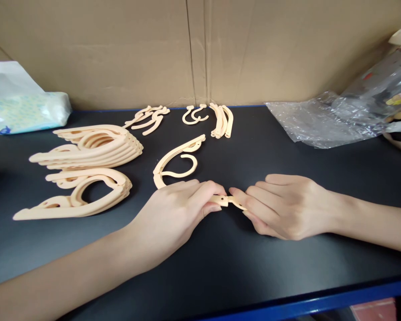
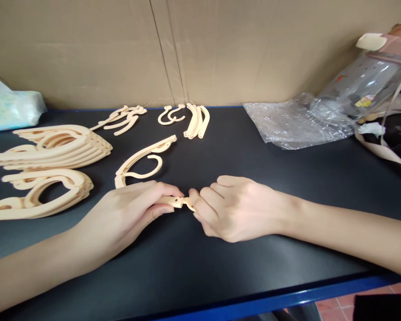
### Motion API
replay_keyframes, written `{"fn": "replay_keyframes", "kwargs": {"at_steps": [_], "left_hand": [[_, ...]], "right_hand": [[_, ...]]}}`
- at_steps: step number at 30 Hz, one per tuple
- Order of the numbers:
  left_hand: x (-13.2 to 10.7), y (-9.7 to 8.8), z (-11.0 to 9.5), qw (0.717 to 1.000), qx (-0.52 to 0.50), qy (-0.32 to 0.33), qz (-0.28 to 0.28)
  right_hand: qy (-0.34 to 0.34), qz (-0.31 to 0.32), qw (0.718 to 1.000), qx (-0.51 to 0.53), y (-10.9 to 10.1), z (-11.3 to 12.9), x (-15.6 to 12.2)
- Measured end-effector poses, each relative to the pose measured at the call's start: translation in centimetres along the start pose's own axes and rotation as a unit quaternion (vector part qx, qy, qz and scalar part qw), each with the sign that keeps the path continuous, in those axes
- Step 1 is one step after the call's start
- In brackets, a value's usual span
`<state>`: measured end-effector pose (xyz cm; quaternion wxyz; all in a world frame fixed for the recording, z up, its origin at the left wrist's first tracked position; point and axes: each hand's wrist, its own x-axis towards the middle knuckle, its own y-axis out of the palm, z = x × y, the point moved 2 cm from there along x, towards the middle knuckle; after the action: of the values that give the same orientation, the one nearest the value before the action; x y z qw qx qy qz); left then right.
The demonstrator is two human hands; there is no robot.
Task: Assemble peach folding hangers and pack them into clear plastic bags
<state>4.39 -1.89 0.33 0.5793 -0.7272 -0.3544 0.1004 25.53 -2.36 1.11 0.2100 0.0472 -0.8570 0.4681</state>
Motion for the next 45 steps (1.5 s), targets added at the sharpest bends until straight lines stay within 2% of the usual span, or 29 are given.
{"fn": "replay_keyframes", "kwargs": {"at_steps": [12, 18, 21, 29, 38, 42, 45], "left_hand": [[0.06, -0.29, 0.10, 0.999, -0.036, -0.003, 0.013], [0.13, -0.15, 0.08, 0.999, -0.033, -0.001, 0.007], [0.10, -0.20, 0.00, 0.999, -0.033, -0.001, 0.004], [0.24, -0.26, -0.05, 0.998, -0.056, -0.010, 0.019], [0.02, -0.30, 0.16, 0.997, -0.076, -0.019, 0.025], [-0.15, -0.38, -0.01, 0.997, -0.073, -0.003, 0.008], [-0.27, -0.64, -0.29, 0.999, -0.011, 0.025, -0.024]], "right_hand": [[-0.024, 0.013, 0.999, -0.028, -0.20, 0.17, 0.10], [0.051, 0.030, 0.996, 0.064, 0.23, 0.07, 0.28], [0.064, 0.032, 0.994, 0.086, 0.34, 0.09, 0.32], [-0.008, 0.017, 1.000, 0.000, -0.46, 0.19, 0.54], [0.026, -0.005, 1.000, 0.005, -0.17, 0.14, 0.29], [0.040, 0.000, 0.999, 0.019, 0.08, -0.10, 0.15], [0.062, 0.014, 0.996, 0.061, 0.23, -0.38, 0.25]]}}
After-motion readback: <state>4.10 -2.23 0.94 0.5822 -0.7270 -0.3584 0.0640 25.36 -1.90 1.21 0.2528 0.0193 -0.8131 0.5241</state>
